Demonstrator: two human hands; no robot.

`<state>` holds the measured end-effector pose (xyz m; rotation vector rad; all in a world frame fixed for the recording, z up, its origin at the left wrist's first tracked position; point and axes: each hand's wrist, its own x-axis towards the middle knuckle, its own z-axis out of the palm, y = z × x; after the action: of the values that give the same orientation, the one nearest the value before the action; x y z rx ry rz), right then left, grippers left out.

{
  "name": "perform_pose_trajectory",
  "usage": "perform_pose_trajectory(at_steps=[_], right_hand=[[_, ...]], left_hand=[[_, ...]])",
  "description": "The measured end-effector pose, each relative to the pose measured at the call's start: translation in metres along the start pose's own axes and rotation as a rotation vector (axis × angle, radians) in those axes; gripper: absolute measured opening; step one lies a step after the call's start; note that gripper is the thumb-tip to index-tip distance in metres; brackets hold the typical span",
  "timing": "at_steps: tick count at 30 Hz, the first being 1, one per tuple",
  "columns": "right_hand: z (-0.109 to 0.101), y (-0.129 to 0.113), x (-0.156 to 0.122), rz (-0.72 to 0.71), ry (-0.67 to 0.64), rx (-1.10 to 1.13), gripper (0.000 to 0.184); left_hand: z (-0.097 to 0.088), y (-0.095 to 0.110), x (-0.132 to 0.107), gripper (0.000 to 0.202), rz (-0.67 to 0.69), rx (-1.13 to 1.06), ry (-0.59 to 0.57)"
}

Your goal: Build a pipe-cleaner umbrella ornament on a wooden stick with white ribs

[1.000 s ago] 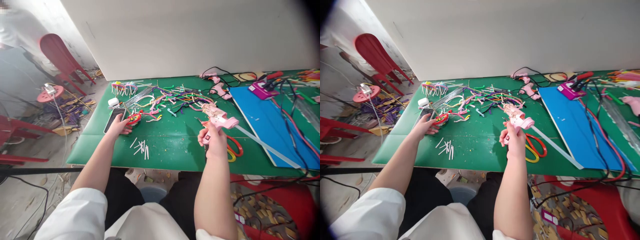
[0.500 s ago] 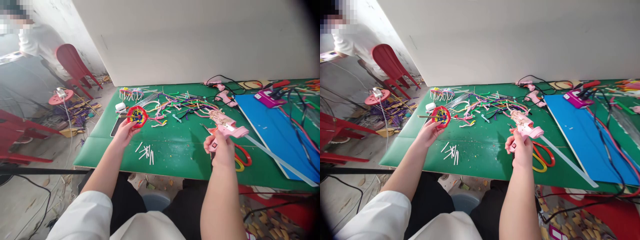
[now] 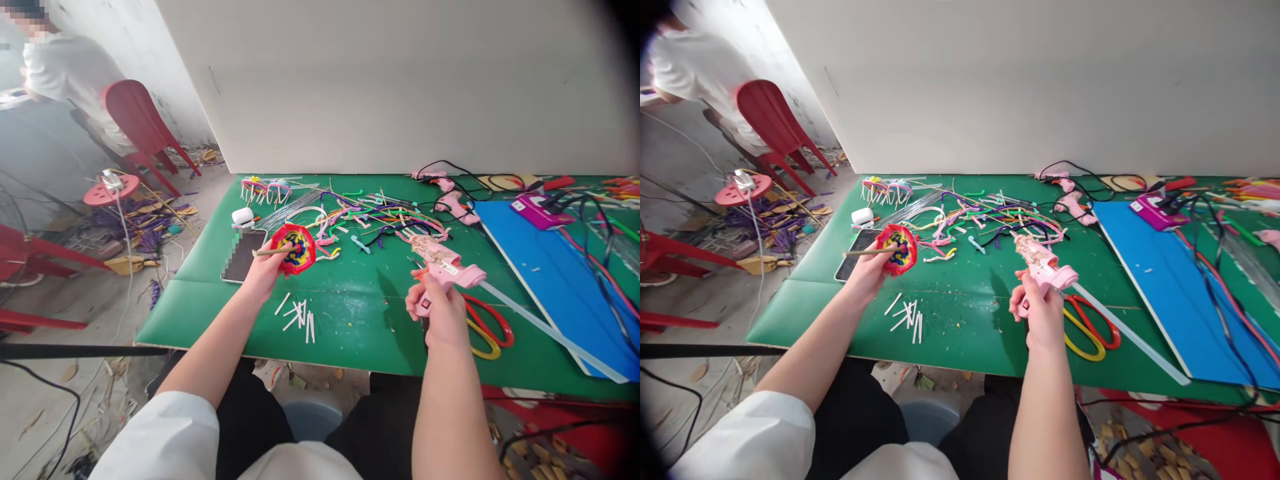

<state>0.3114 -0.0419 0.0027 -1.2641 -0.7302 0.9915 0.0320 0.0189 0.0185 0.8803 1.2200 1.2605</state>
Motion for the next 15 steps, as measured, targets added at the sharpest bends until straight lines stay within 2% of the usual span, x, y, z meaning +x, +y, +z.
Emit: perform_pose_trajectory(at_steps=[3,5,7,10,12,15], right_hand=[[0.001,0.001,-0.006,-0.006,-0.052,-0.006,0.029],[0.002,0.001,-0.012,-0.033,-0.147,0.021,0.028],[0.003,0.001,-0.021,-0.078,-0.292,0.063,0.031],[0.008,0.005,-0.035,-0.176,-0.468,0.061,0.036],[0.015,0.01,-0.044,-0.244,-0.479,-0.014,0.037],[0.025,0.019,-0.056,-0.319,-0.424,-0.126,0.034]], left_hand=[[-0.003,-0.006,-0.002,0.035,0.081,0.084,0.004],[-0.005,-0.009,-0.004,0.03,0.143,0.165,0.003],[-0.009,-0.01,-0.007,0.025,0.296,0.373,-0.004],[-0.019,-0.011,-0.015,0.026,0.603,0.798,-0.038],[-0.028,-0.014,-0.022,0.03,0.741,0.952,-0.066],[-0.038,-0.02,-0.031,0.035,0.851,1.079,-0.037]])
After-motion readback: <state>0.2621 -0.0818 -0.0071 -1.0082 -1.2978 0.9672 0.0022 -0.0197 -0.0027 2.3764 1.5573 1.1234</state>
